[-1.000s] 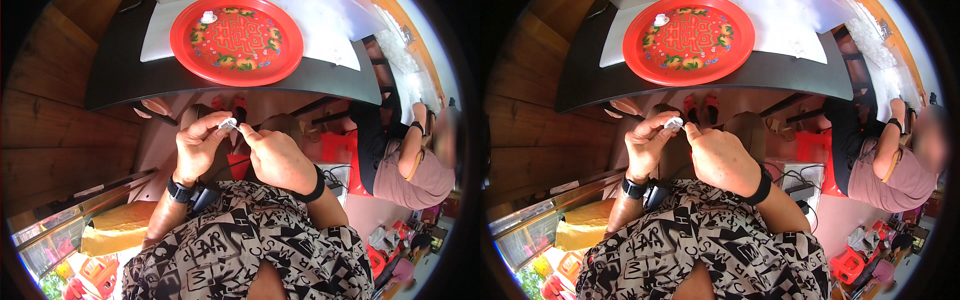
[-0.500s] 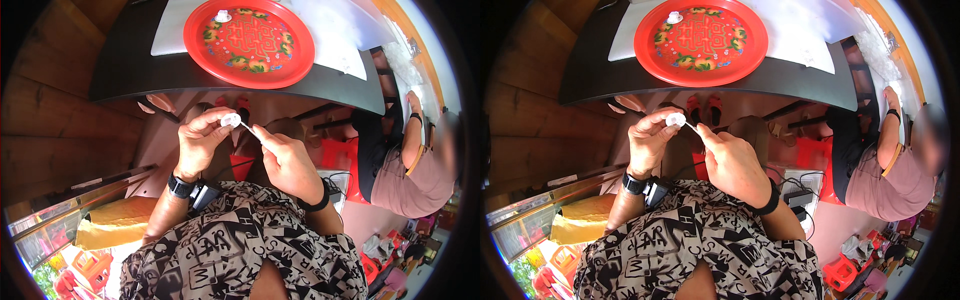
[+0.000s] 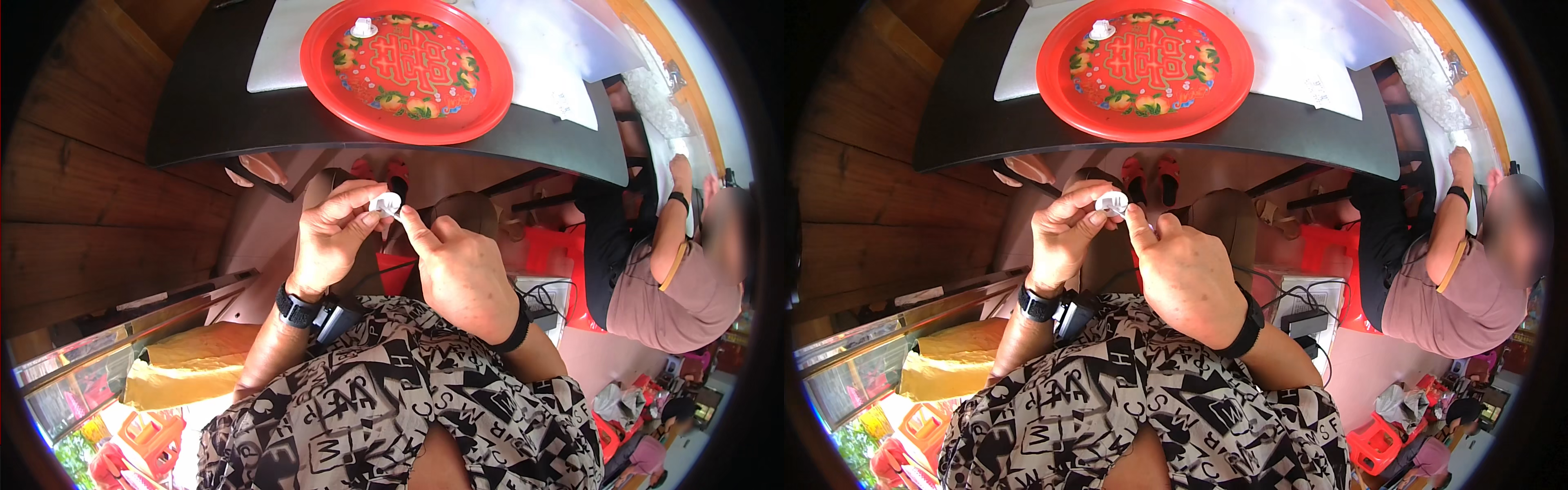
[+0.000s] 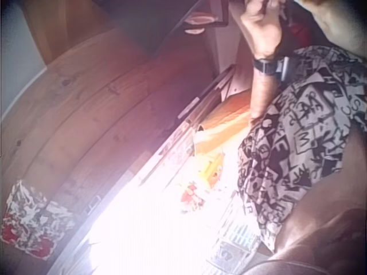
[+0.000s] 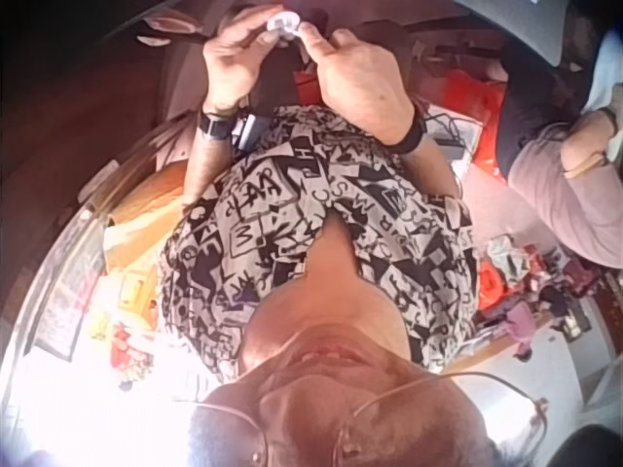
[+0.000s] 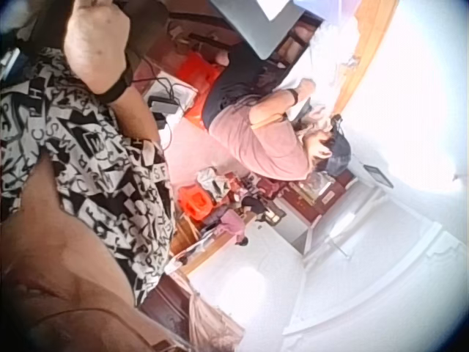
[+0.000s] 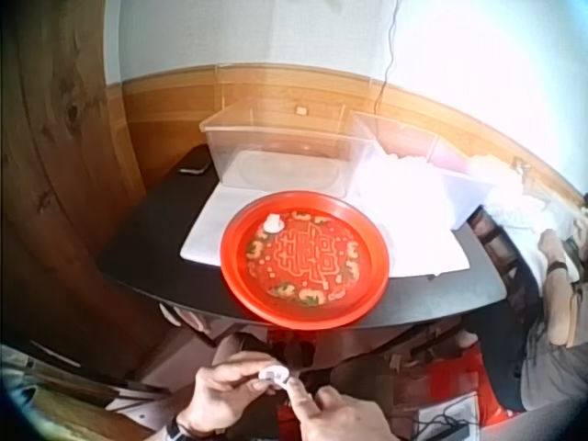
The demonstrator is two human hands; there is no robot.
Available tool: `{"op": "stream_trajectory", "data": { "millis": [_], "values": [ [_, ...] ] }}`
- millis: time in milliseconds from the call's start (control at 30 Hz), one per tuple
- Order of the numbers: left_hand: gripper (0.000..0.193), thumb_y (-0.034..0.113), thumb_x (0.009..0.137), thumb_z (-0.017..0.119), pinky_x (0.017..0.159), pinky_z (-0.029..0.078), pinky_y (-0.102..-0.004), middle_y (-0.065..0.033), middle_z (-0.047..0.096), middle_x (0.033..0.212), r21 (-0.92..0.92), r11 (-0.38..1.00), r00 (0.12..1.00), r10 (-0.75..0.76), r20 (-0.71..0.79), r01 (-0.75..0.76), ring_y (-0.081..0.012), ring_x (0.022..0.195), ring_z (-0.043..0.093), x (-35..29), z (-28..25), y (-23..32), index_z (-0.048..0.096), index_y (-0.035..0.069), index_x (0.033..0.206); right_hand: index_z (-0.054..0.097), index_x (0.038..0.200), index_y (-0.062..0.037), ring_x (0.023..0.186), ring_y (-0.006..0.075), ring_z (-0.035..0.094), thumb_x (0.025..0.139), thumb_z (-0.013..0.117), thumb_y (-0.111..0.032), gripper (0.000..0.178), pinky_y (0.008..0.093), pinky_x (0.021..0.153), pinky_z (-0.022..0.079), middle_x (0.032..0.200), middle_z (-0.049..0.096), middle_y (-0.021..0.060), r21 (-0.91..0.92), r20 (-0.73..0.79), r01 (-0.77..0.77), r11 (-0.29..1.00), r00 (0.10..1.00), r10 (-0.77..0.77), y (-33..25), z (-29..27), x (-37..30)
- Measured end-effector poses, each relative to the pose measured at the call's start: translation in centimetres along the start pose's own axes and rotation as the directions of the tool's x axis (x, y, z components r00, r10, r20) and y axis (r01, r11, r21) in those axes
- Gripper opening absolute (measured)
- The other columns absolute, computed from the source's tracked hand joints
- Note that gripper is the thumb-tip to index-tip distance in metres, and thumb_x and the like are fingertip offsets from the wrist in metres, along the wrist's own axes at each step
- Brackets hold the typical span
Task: Assembling small plastic parts using glue.
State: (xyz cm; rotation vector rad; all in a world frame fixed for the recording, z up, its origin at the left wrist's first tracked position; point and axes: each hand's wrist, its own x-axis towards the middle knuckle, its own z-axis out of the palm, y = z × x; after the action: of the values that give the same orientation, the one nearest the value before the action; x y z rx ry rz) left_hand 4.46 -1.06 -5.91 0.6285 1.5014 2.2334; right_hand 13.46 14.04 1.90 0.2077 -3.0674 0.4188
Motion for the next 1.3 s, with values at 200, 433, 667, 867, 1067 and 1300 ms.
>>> {"op": "stream_trajectory", "data": {
  "millis": [200, 433, 667, 867, 1067, 1300],
  "values": [
    [0.029, -0.013, 0.083, 0.054, 0.073, 0.052, -0.0254, -0.0119, 0.055, 0.113, 0.040, 0.997, 0.998, 0.065, 0.022, -0.066, -0.0161, 0.086, 0.061, 0.2, -0.1, -0.2, 0.060, -0.003, 0.110, 0.050, 0.119, 0.0075, 0.056, 0.0250, 0.059, 0.070, 0.058, -0.006, 0.051, 0.0342, 0.049, 0.048, 0.074, 0.056, 0.0135, -0.006, 0.062, 0.058, 0.998, 0.996, -0.058, 0.3, -0.7, 0.6],
    [0.028, -0.012, 0.083, 0.055, 0.072, 0.052, -0.0259, -0.0114, 0.058, 0.107, 0.055, 0.998, 0.999, 0.038, 0.028, -0.040, -0.0151, 0.084, 0.061, -0.2, 0.1, -0.4, 0.060, -0.004, 0.109, 0.051, 0.115, 0.0076, 0.055, 0.0273, 0.059, 0.071, 0.059, -0.007, 0.047, 0.0350, 0.049, 0.048, 0.071, 0.057, 0.0142, -0.008, 0.146, 0.097, 0.995, 0.985, -0.095, 0.8, -1.0, 1.0],
    [0.029, -0.004, 0.085, 0.058, 0.072, 0.053, -0.0287, -0.0149, 0.063, 0.103, -0.122, 0.992, 0.999, 0.019, 0.034, -0.014, -0.0171, 0.086, 0.062, 0.7, -0.1, 0.7, 0.057, -0.002, 0.114, 0.057, 0.102, 0.0006, 0.059, 0.0322, 0.059, 0.076, 0.059, 0.000, 0.026, 0.0370, 0.052, 0.047, 0.071, 0.058, 0.0171, 0.540, -0.217, 0.019, 0.841, 0.969, 0.118, 2.0, 0.1, 0.3],
    [0.028, -0.004, 0.086, 0.057, 0.073, 0.053, -0.0269, -0.0137, 0.063, 0.108, -0.169, 0.985, 0.998, 0.027, 0.052, -0.018, -0.0150, 0.091, 0.062, 0.7, 0.9, 1.2, 0.056, -0.002, 0.114, 0.056, 0.093, 0.0030, 0.055, 0.0278, 0.056, 0.078, 0.060, 0.000, 0.016, 0.0324, 0.052, 0.045, 0.071, 0.058, 0.0165, 0.648, -0.188, -0.062, 0.759, 0.953, 0.238, 1.4, -1.1, 0.4],
    [0.028, -0.005, 0.085, 0.058, 0.071, 0.053, -0.0264, -0.0139, 0.063, 0.107, -0.178, 0.983, 0.996, 0.056, 0.075, -0.042, -0.0158, 0.091, 0.062, 0.9, 1.6, 1.4, 0.056, -0.003, 0.113, 0.056, 0.091, 0.0029, 0.056, 0.0269, 0.057, 0.080, 0.061, 0.000, 0.013, 0.0315, 0.053, 0.045, 0.070, 0.057, 0.0162, 0.726, -0.246, 0.017, 0.688, 0.940, 0.236, 1.4, -0.4, 0.9],
    [0.030, -0.005, 0.084, 0.059, 0.070, 0.052, -0.0268, -0.0145, 0.064, 0.106, -0.170, 0.985, 0.995, 0.030, 0.100, -0.013, -0.0171, 0.091, 0.062, 1.0, 2.1, 1.8, 0.056, -0.004, 0.113, 0.053, 0.087, 0.0008, 0.056, 0.0322, 0.058, 0.081, 0.059, -0.002, 0.009, 0.0331, 0.051, 0.045, 0.066, 0.057, 0.0170, 0.726, -0.252, 0.056, 0.685, 0.949, 0.189, 2.1, -0.4, 1.3]
  ]
}}
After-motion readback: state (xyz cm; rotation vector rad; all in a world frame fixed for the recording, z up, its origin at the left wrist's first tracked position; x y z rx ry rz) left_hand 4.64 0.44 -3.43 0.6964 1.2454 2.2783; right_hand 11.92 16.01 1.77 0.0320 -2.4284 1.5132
